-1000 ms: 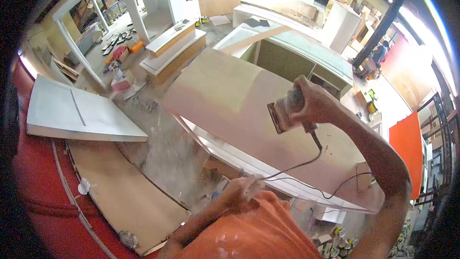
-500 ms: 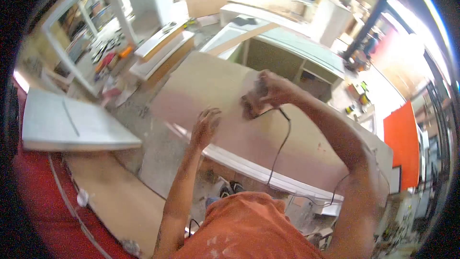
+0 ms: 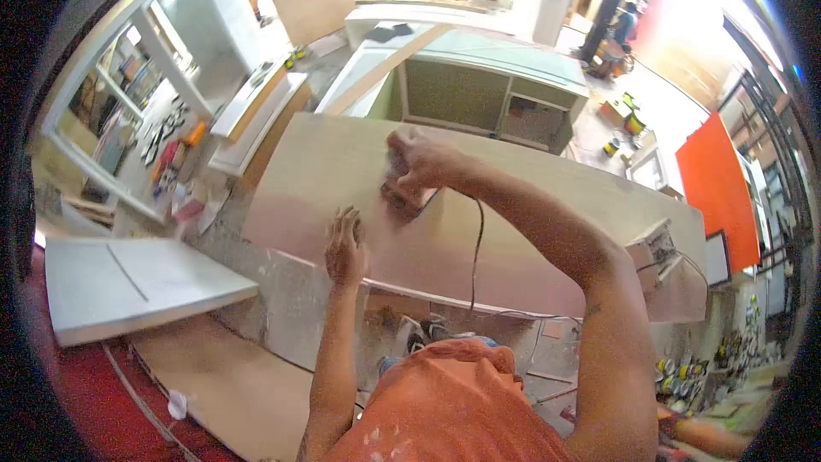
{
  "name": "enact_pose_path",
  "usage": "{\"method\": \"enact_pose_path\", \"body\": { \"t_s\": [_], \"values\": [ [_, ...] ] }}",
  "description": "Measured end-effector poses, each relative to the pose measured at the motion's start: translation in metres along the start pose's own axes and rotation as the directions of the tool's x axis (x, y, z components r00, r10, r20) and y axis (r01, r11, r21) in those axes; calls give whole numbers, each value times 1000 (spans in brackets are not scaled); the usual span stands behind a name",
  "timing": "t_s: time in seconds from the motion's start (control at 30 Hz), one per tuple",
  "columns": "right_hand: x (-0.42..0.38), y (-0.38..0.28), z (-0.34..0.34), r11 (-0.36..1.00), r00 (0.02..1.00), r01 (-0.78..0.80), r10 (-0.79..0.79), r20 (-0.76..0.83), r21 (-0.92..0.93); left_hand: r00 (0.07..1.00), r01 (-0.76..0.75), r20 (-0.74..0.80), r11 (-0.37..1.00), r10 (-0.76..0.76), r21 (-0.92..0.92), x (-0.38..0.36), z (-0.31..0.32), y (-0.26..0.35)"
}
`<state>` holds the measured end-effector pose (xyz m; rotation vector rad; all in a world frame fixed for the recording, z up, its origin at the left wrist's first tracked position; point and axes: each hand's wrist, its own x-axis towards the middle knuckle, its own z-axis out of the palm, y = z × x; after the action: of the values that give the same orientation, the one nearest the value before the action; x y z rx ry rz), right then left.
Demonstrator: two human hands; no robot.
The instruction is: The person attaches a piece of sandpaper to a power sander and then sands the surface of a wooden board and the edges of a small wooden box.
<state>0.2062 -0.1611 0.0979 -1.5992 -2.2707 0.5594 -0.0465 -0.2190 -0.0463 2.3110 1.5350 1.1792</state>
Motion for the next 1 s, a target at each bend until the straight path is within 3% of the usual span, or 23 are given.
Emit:
{"method": "enact_pose_path", "body": {
  "t_s": [0.03, 0.07, 0.13, 0.17, 0.23, 0.5, 0.57, 0.63, 0.7, 0.9, 1.0],
  "values": [
    [4, 5, 2, 999, 994, 38, -38, -104, -4, 1000, 23, -4, 1000, -23, 12, 0, 0, -1],
    [9, -1, -4, 999, 995, 52, -52, -91, -3, 1000, 12, -6, 995, -12, 98, 1, 1, -1],
    [15, -8, -18, 927, 959, -280, 258, -117, -250, 996, 22, 84, 976, -41, 218, 2, 1, 5],
    [22, -1, -19, 928, 962, -272, 252, -108, -253, 995, 33, 81, 975, -52, 220, 3, -1, 9],
    [39, 17, -18, 890, 920, -371, 313, -236, -266, 986, 51, 142, 976, -82, 210, 6, -5, 13],
    [61, 2, 7, 917, 923, -312, 230, -310, -250, 984, 73, 148, 985, -97, 158, 4, -7, 11],
    [53, -6, 12, 958, 955, -159, 88, -282, -238, 983, 80, 156, 987, -101, 141, 6, -4, 8],
    [56, -5, 14, 951, 958, -161, 86, -274, -264, 987, 66, 137, 988, -85, 137, 1, 0, 3],
    [71, 8, 9, 917, 925, -285, 187, -330, -278, 984, 86, 147, 987, -105, 133, 2, -4, 8],
    [101, 8, 6, 899, 905, -350, 252, -344, -264, 981, 88, 164, 989, -107, 120, 4, -6, 9],
    [80, -15, 27, 944, 951, -165, 75, -299, -287, 983, 123, 128, 988, -134, 95, 5, 2, 5]
  ]
}}
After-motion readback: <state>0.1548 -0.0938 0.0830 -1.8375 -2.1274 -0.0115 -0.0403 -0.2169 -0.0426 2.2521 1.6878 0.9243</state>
